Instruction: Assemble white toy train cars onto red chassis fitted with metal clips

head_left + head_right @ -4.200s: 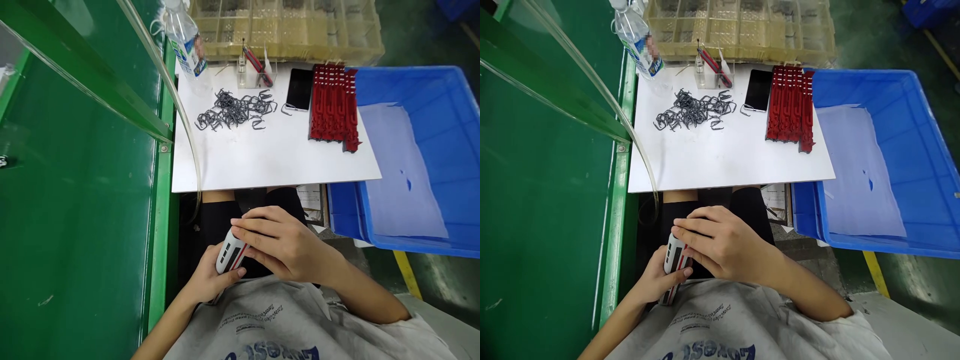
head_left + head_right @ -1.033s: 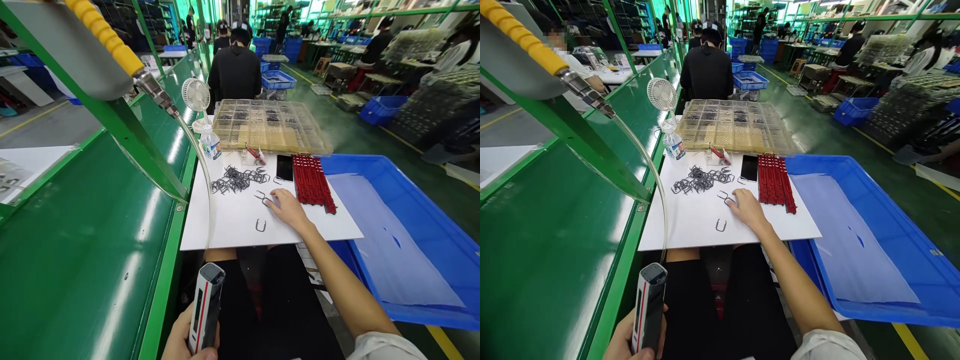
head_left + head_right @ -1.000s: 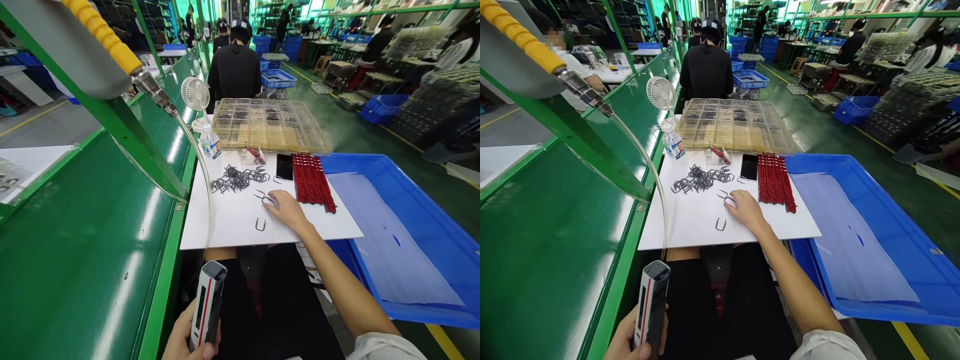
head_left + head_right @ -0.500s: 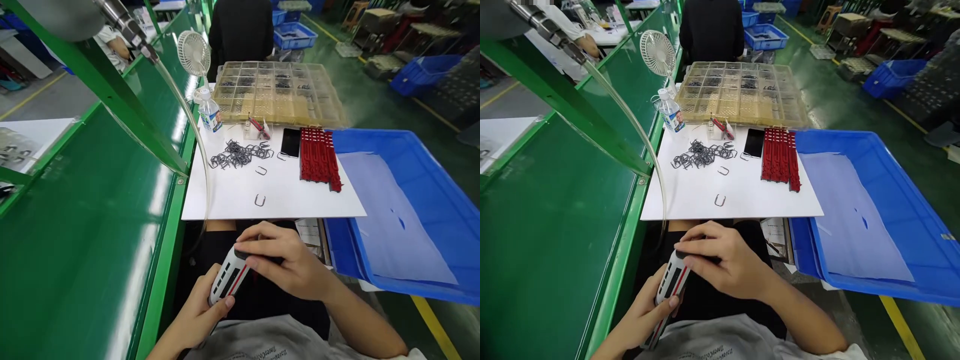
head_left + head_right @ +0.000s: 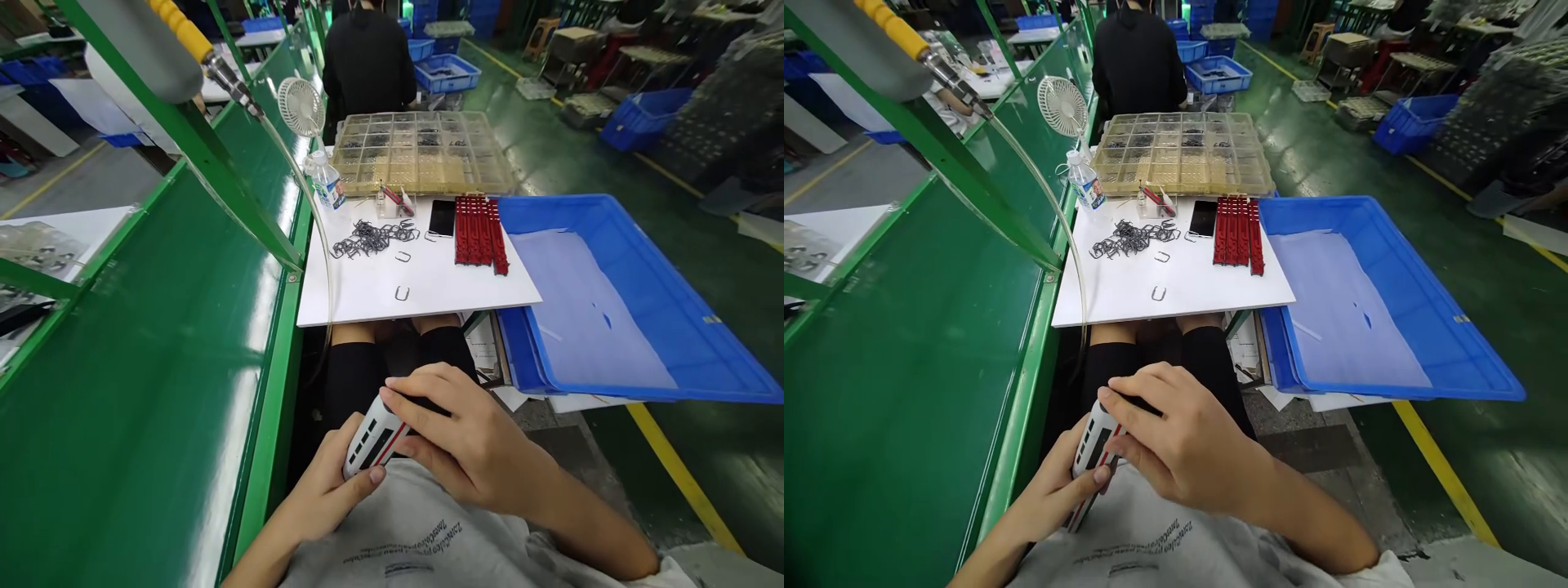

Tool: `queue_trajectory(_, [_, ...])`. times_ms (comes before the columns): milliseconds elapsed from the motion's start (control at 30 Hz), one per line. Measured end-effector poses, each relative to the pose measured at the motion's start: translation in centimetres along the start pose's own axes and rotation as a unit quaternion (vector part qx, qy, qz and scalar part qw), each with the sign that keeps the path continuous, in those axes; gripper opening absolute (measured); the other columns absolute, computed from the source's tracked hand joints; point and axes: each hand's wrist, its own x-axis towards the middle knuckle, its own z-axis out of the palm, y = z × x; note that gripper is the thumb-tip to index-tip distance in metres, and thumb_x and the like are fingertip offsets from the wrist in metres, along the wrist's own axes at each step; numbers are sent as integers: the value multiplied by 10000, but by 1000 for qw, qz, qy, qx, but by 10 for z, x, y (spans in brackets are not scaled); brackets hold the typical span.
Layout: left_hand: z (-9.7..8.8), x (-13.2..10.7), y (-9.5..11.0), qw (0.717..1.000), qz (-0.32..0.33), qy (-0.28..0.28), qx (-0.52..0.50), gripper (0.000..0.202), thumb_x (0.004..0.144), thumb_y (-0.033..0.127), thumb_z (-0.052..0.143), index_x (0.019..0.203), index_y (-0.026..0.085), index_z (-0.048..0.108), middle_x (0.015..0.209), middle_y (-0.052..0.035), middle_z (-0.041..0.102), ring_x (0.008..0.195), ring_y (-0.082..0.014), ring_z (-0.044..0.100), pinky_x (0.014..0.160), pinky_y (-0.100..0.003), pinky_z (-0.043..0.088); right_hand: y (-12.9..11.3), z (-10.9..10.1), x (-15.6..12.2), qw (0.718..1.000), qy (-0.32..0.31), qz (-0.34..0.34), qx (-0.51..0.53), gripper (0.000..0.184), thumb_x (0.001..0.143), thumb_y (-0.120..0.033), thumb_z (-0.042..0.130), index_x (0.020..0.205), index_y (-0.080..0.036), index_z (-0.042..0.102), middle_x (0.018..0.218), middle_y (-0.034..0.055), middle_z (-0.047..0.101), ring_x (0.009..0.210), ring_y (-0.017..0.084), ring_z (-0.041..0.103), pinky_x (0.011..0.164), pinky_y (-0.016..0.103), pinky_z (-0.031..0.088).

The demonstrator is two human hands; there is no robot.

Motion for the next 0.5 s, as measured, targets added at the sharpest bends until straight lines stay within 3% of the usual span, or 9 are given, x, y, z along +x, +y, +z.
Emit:
queue_trajectory(267, [13, -24, 16, 998, 28, -29, 57, 361, 1095, 574, 614, 1032, 219, 640, 831, 20, 573, 728, -164, 516, 665, -273, 408, -30, 10, -41, 988, 63, -64, -129, 351, 1079, -149, 667, 1388, 12, 704, 1264, 219, 813, 1099, 288, 738, 914, 431, 678])
queue_trajectory(400, [7, -41, 19, 993, -6, -34, 112, 352, 1110, 564, 584, 986, 238, 632, 775, 28, 571, 661, -164, 512, 611, -263, 404, -46, 28, -59, 978, 90, -35, -184, 384, 1064, -140, 639, 1392, 57, 680, 1245, 258, 806, 1058, 300, 743, 887, 433, 699])
queue_trajectory(500, [3, -48, 18, 988, -19, -34, 147, 403, 1093, 627, 569, 957, 252, 630, 712, 28, 585, 590, -173, 521, 546, -259, 413, -56, 43, -67, 979, 114, -9, -171, 453, 1055, -124, 616, 1478, 40, 618, 1336, 254, 787, 1205, 293, 732, 978, 411, 700])
